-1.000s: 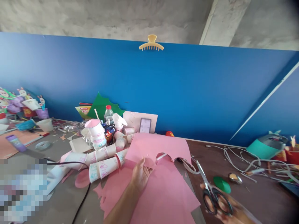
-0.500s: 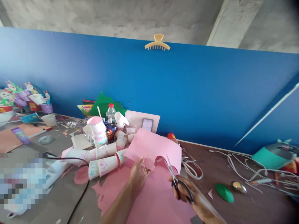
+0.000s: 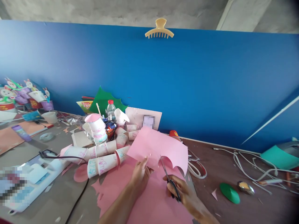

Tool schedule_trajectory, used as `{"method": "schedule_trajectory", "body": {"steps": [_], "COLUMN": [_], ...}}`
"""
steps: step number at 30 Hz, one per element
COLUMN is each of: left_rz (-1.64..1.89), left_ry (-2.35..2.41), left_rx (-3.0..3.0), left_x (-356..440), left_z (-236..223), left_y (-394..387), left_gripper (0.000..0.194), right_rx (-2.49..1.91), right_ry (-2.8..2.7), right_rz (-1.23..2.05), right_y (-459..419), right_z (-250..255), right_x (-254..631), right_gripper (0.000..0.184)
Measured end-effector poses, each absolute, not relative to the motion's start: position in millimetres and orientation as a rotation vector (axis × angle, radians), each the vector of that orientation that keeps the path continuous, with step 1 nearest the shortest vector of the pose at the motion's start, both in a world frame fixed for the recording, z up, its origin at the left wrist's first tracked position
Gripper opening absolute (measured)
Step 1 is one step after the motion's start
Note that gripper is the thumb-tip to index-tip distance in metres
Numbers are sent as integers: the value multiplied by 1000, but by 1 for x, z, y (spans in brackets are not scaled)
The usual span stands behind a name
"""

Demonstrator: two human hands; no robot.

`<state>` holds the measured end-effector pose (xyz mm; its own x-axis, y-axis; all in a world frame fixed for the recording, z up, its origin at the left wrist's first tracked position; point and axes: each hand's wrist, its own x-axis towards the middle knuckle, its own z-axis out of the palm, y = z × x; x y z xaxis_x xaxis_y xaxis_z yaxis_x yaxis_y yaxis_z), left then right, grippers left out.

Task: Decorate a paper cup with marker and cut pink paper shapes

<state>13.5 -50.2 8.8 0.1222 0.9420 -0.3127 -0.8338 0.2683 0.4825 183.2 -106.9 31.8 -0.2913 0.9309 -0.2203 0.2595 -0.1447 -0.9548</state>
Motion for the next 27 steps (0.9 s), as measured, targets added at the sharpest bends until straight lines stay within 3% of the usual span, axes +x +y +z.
{"method": "schedule_trajectory", "body": {"steps": [3,8,16,27], "left_rz": [1309,1336,1305,1247], "left_ry": [641,565,599,948], "left_rx": [283,370,471,458], "left_x": [14,13,14,23], "left_z": [16,17,13,13], "left_y": [-53,-52,-52,-60], "left_gripper": [6,24,30,43], "right_rx": [-1339,-1310,-1289,-1247], "right_ry": [-1521,-1451,-1436,-1500], "right_rz": [1453,1449,1390,1322], "right_y": [-101,-93,-93,-95], "right_z": [37,40,32,37], "right_x": [178,167,163,161], "right_gripper": [60,54,51,44]}}
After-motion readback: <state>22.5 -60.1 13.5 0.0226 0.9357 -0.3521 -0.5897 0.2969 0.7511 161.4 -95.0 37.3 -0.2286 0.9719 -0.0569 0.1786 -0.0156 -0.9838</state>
